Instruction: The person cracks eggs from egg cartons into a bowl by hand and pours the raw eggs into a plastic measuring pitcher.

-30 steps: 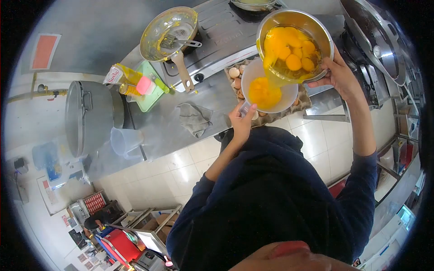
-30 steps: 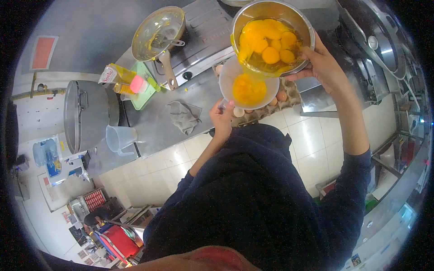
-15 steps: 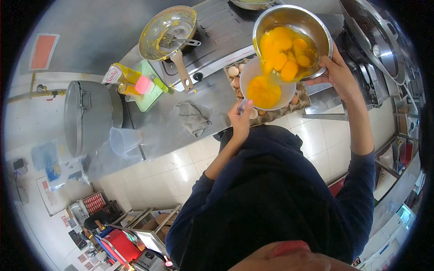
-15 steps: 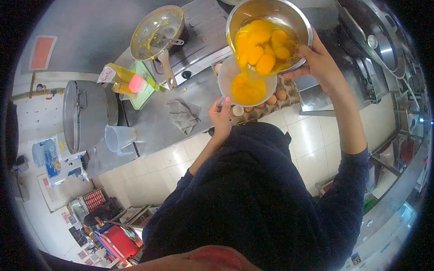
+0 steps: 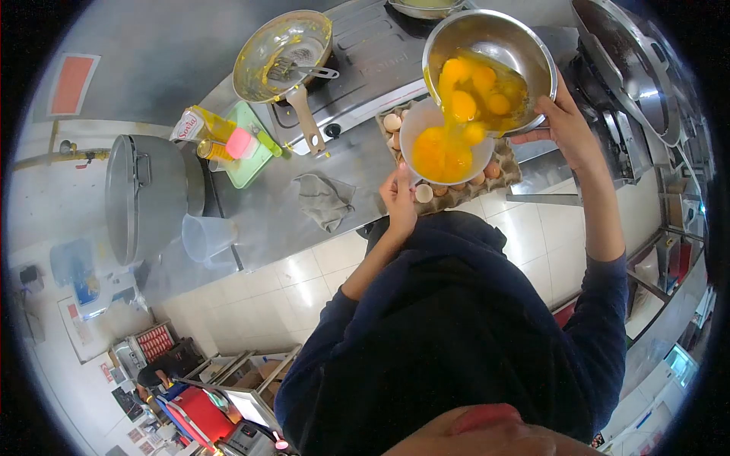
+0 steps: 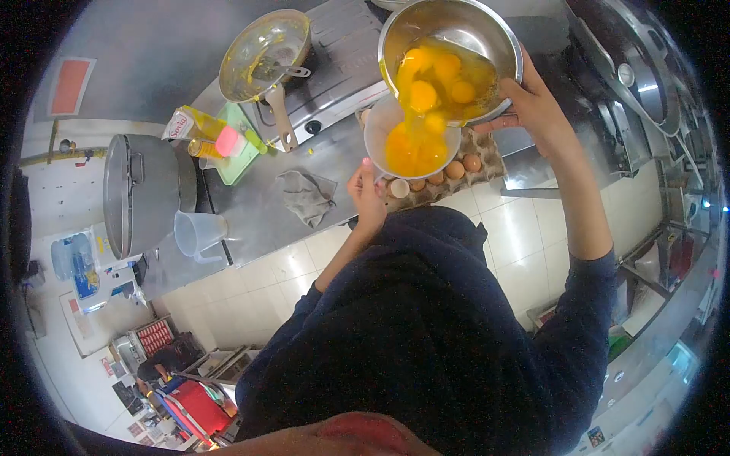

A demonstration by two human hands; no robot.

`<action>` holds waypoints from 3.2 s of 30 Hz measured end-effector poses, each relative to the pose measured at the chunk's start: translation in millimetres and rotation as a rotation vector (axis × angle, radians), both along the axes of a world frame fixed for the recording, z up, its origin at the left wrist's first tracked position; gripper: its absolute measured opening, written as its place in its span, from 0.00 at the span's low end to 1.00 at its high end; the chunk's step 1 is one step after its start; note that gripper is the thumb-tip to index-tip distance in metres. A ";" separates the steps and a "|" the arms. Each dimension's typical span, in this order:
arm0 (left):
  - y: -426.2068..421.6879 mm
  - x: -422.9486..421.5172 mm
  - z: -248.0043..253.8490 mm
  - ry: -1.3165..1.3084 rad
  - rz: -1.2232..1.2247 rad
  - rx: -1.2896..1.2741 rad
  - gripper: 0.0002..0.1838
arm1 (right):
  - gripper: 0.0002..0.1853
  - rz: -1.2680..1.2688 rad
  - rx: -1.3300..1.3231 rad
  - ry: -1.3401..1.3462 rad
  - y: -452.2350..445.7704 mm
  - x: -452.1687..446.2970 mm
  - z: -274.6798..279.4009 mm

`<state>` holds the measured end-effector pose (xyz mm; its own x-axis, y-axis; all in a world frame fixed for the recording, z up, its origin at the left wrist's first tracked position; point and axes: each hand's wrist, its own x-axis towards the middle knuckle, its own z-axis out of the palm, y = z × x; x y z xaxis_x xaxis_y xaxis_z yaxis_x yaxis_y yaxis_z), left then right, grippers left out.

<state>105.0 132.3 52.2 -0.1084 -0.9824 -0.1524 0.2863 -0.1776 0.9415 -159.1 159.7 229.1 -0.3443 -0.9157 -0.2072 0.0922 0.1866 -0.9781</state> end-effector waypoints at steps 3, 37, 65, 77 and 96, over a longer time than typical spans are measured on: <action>-0.8 0.6 0.6 -0.004 -0.006 -0.006 0.19 | 0.36 0.001 -0.006 -0.005 -0.3 2.6 0.9; -3.8 4.2 -7.4 0.039 -0.044 -0.003 0.17 | 0.34 -0.083 -0.056 0.073 1.5 17.0 -16.1; -0.3 6.1 -3.6 0.095 -0.058 -0.032 0.16 | 0.34 -0.096 -0.141 -0.043 6.3 27.2 -38.2; -1.3 3.4 1.6 0.047 0.001 -0.003 0.16 | 0.36 -0.093 -0.173 -0.074 4.9 35.7 -51.2; -2.0 2.0 8.1 0.053 -0.026 0.027 0.17 | 0.38 -0.103 -0.377 0.035 0.1 38.6 -65.1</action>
